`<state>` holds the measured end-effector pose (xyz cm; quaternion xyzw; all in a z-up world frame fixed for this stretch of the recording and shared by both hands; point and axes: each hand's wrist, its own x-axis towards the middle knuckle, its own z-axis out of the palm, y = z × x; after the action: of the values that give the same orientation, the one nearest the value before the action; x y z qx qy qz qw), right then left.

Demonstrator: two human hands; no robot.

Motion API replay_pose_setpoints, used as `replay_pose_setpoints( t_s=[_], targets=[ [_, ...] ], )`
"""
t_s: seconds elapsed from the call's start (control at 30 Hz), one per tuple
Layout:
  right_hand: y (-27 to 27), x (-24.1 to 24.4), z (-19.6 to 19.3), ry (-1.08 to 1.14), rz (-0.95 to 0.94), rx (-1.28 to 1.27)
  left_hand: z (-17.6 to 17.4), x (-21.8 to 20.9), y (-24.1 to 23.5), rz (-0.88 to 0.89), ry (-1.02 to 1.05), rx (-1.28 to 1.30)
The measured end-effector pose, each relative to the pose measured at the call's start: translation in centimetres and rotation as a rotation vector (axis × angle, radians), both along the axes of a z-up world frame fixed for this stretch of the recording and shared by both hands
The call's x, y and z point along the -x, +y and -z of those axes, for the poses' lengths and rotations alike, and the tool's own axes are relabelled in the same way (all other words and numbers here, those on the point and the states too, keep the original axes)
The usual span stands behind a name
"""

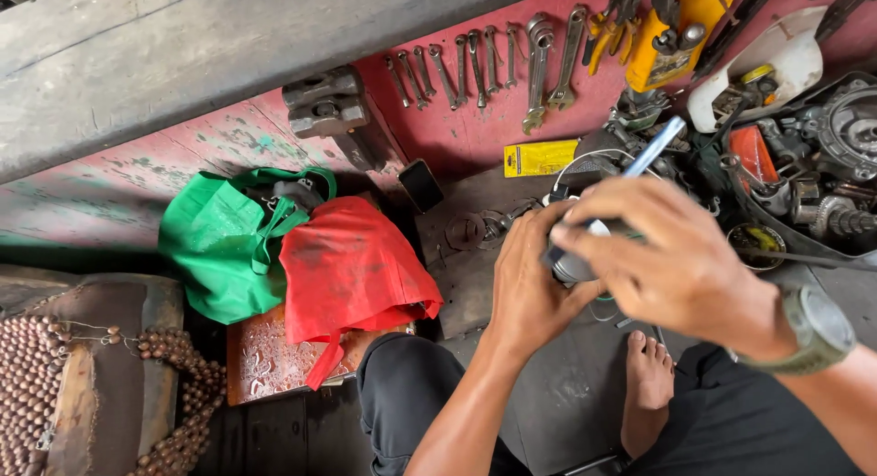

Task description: Cleaning carbon deposits from motorcycle piston ring grooves using a small pick tool

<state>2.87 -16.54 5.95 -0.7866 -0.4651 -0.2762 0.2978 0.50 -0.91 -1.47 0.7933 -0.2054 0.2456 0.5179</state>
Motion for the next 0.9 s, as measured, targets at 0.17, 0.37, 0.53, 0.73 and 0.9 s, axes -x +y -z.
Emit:
replay_pose_setpoints(
  t_s=[0.17,0.37,0.53,0.73,0.9],
  targets=[
    [-0.1,0.8,-0.7,0.014,0.041,0.049,-0.9,0.3,0.3,-0.008,-0.022,-0.017],
    [-0.3,-0.1,-0.4,-0.031,0.048,0.025,-0.4,0.2,0.1,-0.037,-0.007,-0.034],
    [-0.1,0.7,-0.3,0.027,0.011,0.082,-0.6,0.1,0.2,0.003,-0.012,0.02],
    [0.3,0.4,-1.4,-0.026,0.103,0.001,-0.7,-0.3,0.3,-0.03,-0.072,-0.03],
    [0.6,0.7,-1.8,-0.045,0.093,0.02,-0.8,0.2,0.2,-0.033,-0.059,0.0]
  ],
)
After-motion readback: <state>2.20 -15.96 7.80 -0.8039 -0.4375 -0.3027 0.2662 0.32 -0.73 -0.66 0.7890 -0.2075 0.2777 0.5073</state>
